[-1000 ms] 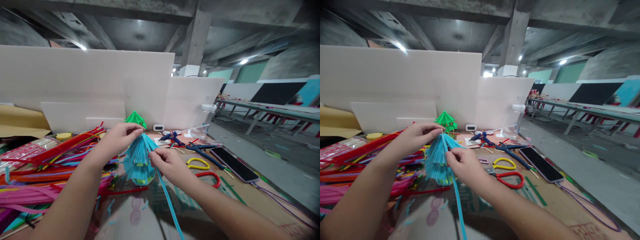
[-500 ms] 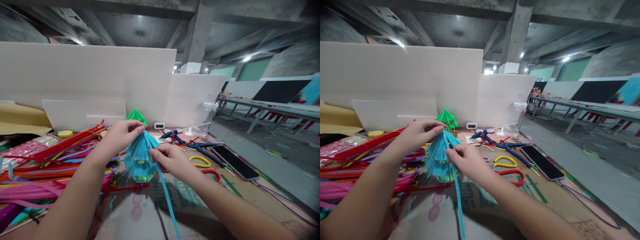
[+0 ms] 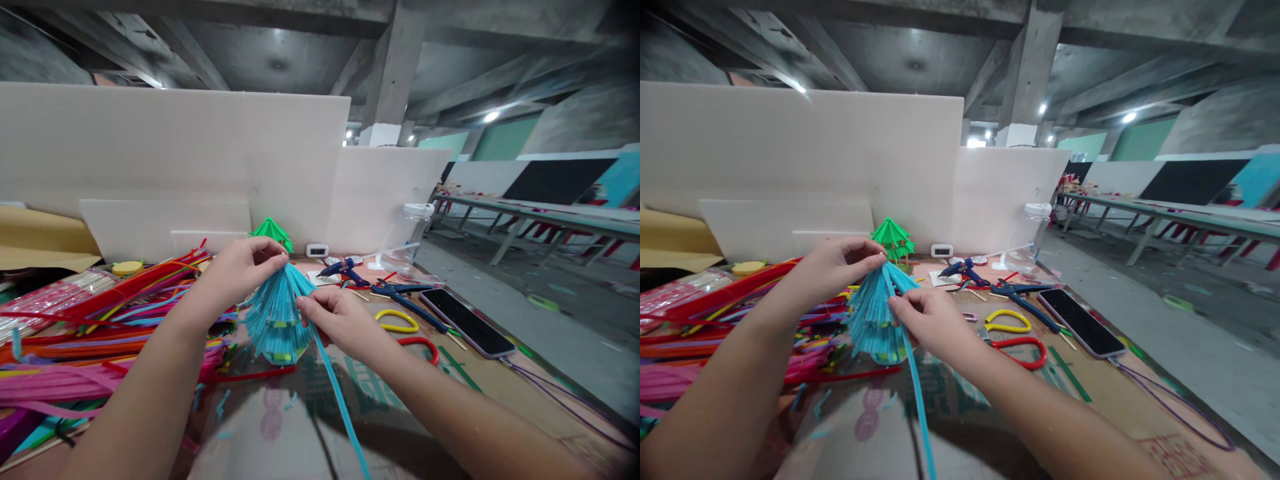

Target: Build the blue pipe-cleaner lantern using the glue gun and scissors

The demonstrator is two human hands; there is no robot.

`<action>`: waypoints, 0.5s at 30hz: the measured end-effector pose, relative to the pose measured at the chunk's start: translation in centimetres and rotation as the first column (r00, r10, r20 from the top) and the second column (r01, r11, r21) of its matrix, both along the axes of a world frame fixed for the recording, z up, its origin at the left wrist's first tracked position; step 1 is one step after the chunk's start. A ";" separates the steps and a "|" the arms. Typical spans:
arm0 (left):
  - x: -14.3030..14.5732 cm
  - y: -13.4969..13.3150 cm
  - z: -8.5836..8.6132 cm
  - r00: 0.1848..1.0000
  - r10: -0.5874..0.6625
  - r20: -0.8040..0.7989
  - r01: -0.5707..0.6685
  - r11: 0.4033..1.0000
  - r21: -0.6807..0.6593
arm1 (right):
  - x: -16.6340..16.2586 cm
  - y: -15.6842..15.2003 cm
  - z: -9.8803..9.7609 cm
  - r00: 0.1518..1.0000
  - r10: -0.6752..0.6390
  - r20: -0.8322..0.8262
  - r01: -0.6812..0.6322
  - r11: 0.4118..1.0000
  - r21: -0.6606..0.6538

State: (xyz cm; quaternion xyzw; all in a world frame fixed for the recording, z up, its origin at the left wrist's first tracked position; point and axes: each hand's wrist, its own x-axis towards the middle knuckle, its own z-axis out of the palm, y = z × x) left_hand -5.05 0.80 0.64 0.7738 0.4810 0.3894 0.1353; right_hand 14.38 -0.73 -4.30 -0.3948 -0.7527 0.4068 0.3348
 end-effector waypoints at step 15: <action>-0.4 0.4 -0.3 0.999 -0.039 0.018 0.039 0.999 0.020 | 1.4 -0.4 -2.4 0.943 0.143 -0.299 -0.286 0.808 -0.515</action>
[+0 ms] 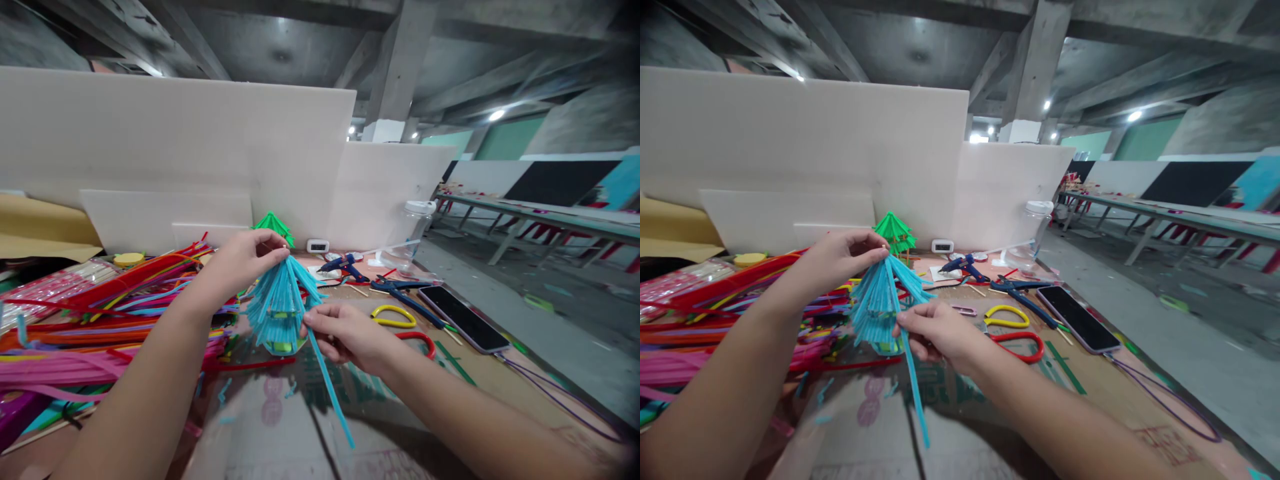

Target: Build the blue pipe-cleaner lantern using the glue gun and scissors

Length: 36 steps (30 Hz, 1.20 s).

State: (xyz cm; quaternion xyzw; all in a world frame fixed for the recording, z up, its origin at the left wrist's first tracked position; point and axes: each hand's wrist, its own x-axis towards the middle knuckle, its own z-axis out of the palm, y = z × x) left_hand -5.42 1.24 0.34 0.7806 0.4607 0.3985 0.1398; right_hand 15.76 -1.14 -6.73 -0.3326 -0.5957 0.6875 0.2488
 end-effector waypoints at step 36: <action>0.0 -0.2 0.0 0.998 0.003 -0.060 -0.004 1.000 -0.021 | -1.6 -0.2 -1.5 0.995 -0.047 -0.091 0.043 0.998 -0.046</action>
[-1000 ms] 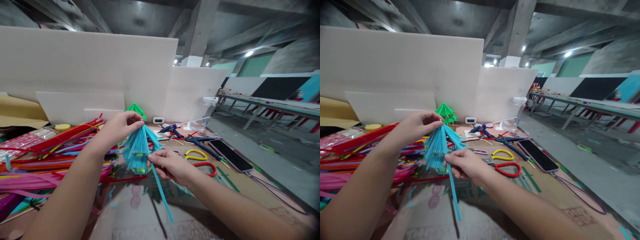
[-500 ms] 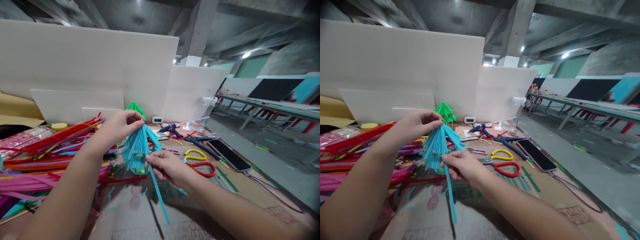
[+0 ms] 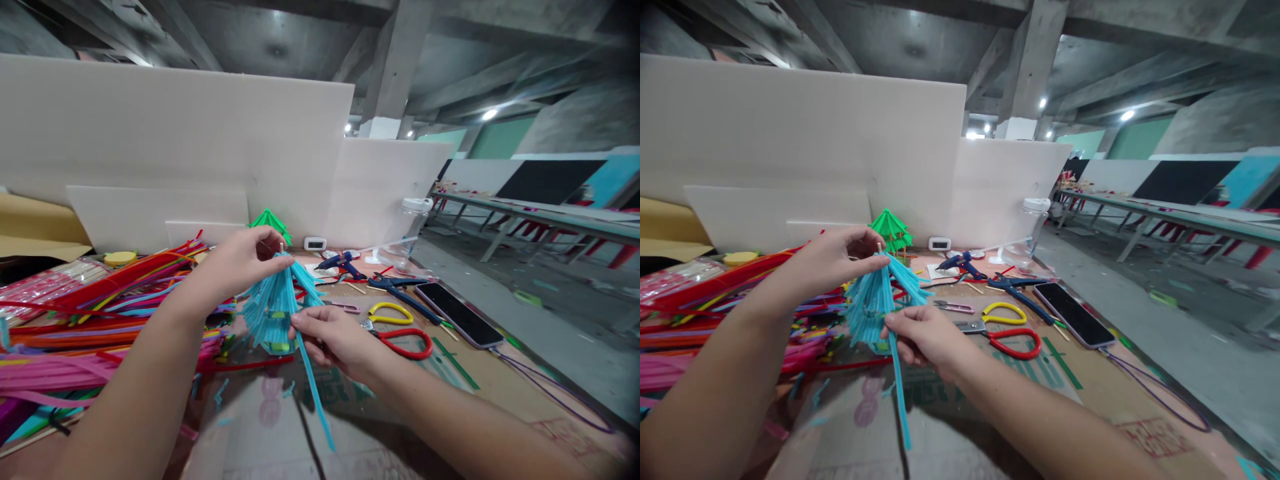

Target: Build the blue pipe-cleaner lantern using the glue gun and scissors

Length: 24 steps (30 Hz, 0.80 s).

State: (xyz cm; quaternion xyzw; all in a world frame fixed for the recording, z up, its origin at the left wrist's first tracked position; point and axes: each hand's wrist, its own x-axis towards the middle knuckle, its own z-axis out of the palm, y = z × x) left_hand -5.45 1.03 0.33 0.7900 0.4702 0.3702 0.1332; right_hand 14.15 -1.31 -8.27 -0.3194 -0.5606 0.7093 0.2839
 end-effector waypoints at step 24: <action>-0.2 -0.4 0.0 0.983 -0.061 -0.173 0.064 0.998 0.014 | 0.0 0.0 0.1 1.000 -0.017 0.003 0.017 1.000 0.020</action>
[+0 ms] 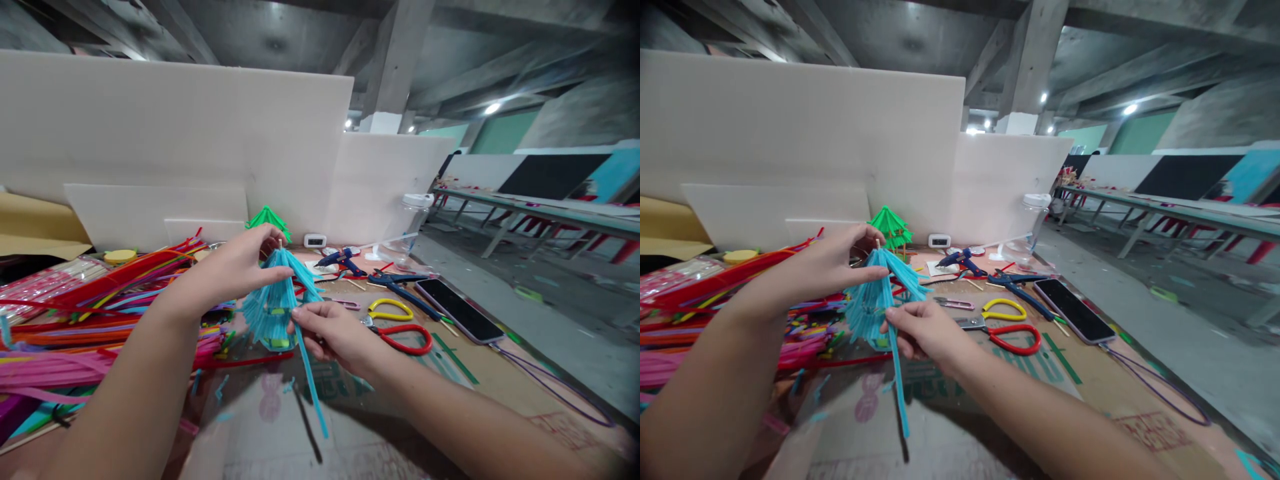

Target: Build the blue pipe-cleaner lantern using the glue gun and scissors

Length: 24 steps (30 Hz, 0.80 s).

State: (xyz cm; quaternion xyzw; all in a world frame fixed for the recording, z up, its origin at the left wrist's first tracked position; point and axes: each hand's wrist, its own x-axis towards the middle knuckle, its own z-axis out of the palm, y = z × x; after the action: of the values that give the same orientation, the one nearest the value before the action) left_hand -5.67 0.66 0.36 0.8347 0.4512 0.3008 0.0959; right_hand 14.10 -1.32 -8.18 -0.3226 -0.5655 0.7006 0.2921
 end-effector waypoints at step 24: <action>-0.1 0.2 -0.3 0.999 0.019 -0.040 -0.018 0.999 0.044 | -0.2 -0.2 -0.2 0.998 -0.056 -0.010 0.056 0.998 0.014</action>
State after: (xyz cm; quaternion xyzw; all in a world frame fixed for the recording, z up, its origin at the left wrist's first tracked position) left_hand -5.77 0.89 0.08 0.8382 0.4542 0.2945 0.0660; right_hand 13.90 -1.53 -8.34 -0.3330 -0.5598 0.6895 0.3167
